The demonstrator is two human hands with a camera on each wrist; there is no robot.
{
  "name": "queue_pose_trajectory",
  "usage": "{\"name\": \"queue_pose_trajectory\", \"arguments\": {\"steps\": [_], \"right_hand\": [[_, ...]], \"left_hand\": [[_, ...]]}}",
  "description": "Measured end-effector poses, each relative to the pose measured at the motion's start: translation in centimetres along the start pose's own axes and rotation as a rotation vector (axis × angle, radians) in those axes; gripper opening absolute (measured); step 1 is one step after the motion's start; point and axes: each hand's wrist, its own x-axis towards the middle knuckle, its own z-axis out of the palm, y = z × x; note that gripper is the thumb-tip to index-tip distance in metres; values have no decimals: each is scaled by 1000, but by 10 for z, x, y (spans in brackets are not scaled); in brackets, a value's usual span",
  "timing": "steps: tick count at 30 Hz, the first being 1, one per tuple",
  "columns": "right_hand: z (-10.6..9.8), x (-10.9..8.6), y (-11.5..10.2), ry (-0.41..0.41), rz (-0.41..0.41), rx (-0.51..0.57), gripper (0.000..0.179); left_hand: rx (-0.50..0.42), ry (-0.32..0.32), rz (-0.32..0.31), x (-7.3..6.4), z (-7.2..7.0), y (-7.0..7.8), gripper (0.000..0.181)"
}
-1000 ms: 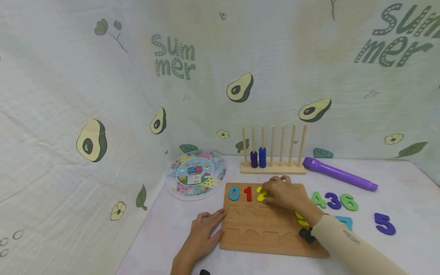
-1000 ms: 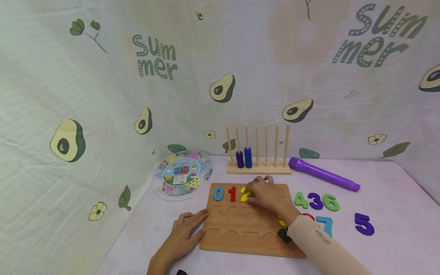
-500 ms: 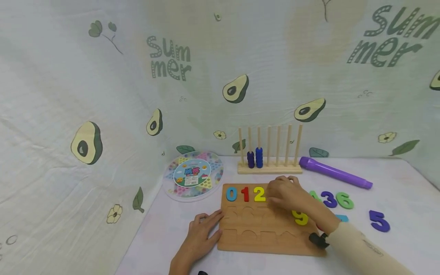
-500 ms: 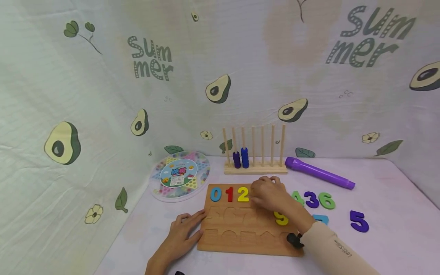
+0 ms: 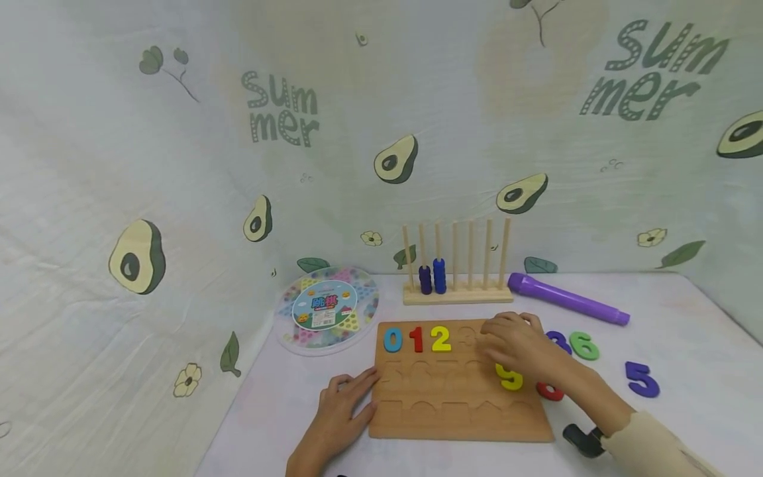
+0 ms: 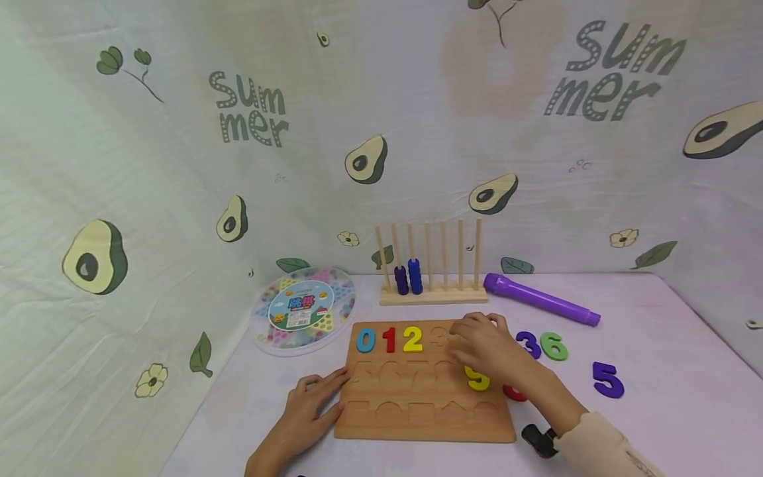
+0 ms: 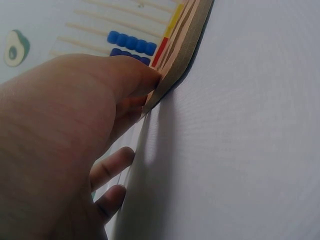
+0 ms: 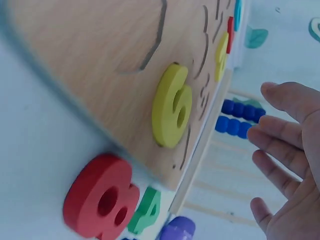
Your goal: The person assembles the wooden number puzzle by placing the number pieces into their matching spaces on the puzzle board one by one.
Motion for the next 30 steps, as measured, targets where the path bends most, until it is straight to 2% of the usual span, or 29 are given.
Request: {"name": "queue_pose_trajectory", "arguments": {"steps": [5, 11, 19, 25, 30], "right_hand": [[-7, -13, 8, 54, 25, 24, 33], [-10, -25, 20, 116, 73, 64, 40], [-8, -37, 37, 260, 104, 115, 41], [-8, -43, 43, 260, 142, 129, 41], [-17, -43, 47, 257, 150, 132, 41]], "left_hand": [[-15, 11, 8, -1, 1, 4, 47], [-3, -5, 2, 0, 2, 6, 47], [3, 1, 13, -1, 3, 5, 48], [9, 7, 15, -2, 2, 2, 47], [-8, -4, 8, -1, 0, 1, 48]]}}
